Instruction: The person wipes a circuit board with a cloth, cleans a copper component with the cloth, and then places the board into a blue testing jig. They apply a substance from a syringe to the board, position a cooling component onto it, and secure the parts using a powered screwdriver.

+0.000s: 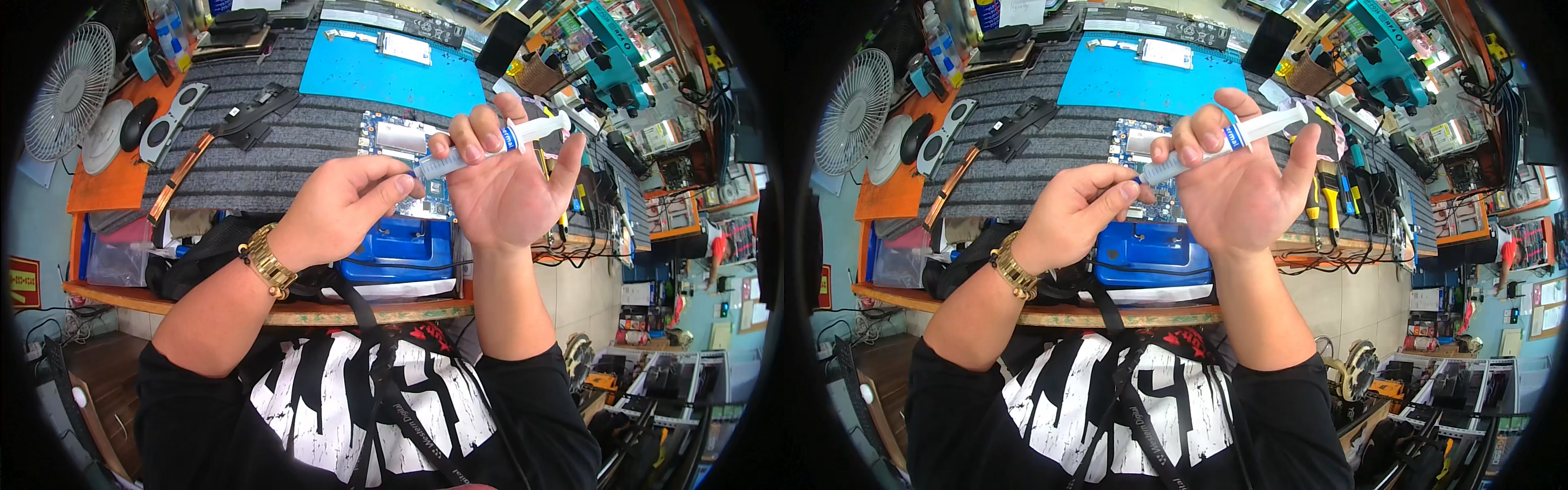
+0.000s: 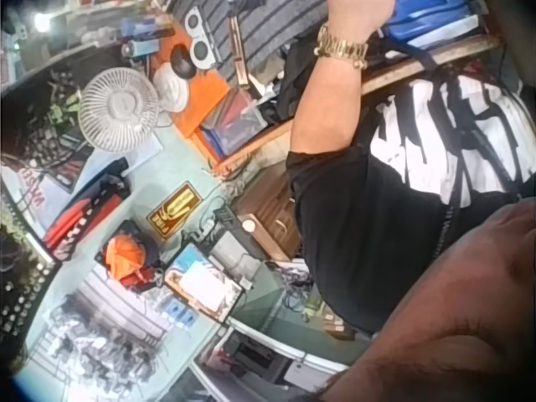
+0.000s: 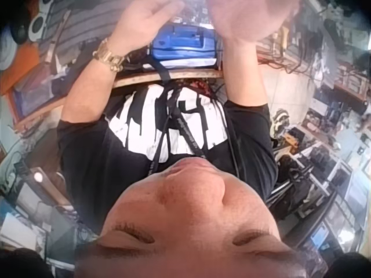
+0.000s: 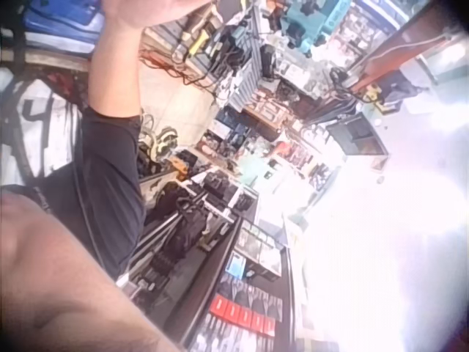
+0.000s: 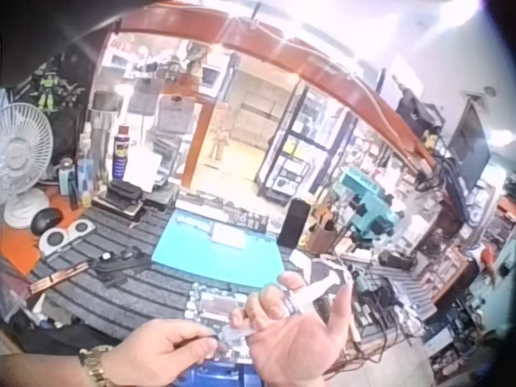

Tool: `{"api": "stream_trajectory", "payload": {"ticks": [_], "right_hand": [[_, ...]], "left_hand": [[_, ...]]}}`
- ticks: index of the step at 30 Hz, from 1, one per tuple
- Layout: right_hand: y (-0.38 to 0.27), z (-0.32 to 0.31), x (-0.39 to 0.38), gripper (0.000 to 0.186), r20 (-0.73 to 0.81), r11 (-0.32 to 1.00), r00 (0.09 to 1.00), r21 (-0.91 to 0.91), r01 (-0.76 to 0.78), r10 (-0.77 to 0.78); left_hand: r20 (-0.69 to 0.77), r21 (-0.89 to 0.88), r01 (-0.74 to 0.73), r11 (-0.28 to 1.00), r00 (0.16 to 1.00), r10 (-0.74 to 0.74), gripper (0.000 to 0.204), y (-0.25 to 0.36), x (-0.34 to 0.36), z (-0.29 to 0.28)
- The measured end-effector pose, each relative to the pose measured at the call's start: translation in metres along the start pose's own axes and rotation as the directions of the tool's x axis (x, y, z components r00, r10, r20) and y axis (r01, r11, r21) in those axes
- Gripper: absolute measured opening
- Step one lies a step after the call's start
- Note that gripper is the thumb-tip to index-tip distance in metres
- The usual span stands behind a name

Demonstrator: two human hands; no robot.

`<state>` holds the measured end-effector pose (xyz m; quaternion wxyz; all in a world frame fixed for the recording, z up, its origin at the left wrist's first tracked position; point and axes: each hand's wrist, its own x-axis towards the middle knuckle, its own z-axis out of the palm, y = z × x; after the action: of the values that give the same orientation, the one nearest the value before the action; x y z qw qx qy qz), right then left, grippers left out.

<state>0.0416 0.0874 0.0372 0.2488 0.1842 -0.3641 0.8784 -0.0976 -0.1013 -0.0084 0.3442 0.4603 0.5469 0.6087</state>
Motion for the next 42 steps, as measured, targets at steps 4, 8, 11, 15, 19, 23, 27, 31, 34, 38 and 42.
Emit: {"api": "stream_trajectory", "payload": {"ticks": [4, 8, 11, 15, 19, 23, 27, 31, 34, 38, 42], "right_hand": [[0.006, -0.001, -0.004, 0.058, -0.045, 0.996, 0.998, -0.074, 0.046, -0.050], [-0.004, -0.003, -0.011, 0.037, -0.090, 0.951, 0.995, -0.309, 0.021, -0.051], [-0.011, 0.005, -0.026, 0.038, -0.462, 0.788, 0.883, -0.573, -0.227, -0.081], [-0.011, 0.010, -0.045, 0.033, -0.570, 0.618, 0.800, -0.702, -0.354, -0.189], [-0.006, 0.014, -0.064, 0.034, -0.674, 0.666, 0.696, -0.640, -0.383, -0.248], [-0.010, 0.001, -0.083, 0.032, -0.780, 0.765, 0.589, -0.507, -0.397, -0.211], [-0.014, 0.000, -0.095, 0.033, -0.847, 0.836, 0.511, -0.381, -0.395, -0.144], [-0.018, 0.003, -0.112, 0.035, -0.873, 0.831, 0.481, -0.324, -0.452, -0.079], [-0.021, 0.004, -0.120, 0.037, -0.891, 0.842, 0.452, -0.284, -0.458, -0.055], [-0.028, 0.006, -0.124, 0.042, -0.893, 0.893, 0.450, -0.182, -0.412, 0.026], [-0.039, 0.001, -0.139, 0.039, -0.783, 0.823, 0.597, -0.450, -0.347, -0.176]], "left_hand": [[-0.013, 0.032, 0.013, 0.999, 1.000, -0.012, 0.030, 0.000, 0.000, 0.000], [-0.113, 0.277, -0.152, 0.949, 0.975, 0.190, 0.021, -0.002, 0.002, 0.001], [-0.089, 0.462, -0.240, 0.854, 0.945, 0.314, 0.017, -0.006, 0.003, -0.001], [0.071, 0.698, -0.452, 0.555, 0.815, 0.576, 0.019, -0.016, 0.005, 0.000], [0.145, 0.769, -0.477, 0.426, 0.778, 0.611, 0.026, -0.006, 0.002, 0.006], [0.314, 0.825, -0.536, 0.181, 0.700, 0.641, 0.038, -0.002, -0.002, 0.021], [0.457, 0.810, -0.586, -0.010, 0.622, 0.636, 0.047, -0.004, -0.006, 0.033], [0.586, 0.746, -0.652, -0.133, 0.549, 0.597, 0.051, 0.003, -0.001, 0.032], [0.656, 0.699, -0.684, -0.208, 0.497, 0.568, 0.054, 0.010, 0.003, 0.032], [0.667, 0.678, -0.700, -0.223, 0.459, 0.587, 0.050, 0.019, 0.005, 0.035], [0.524, 0.802, -0.597, -0.025, 0.681, 0.512, 0.040, 0.022, -0.006, 0.052]]}}
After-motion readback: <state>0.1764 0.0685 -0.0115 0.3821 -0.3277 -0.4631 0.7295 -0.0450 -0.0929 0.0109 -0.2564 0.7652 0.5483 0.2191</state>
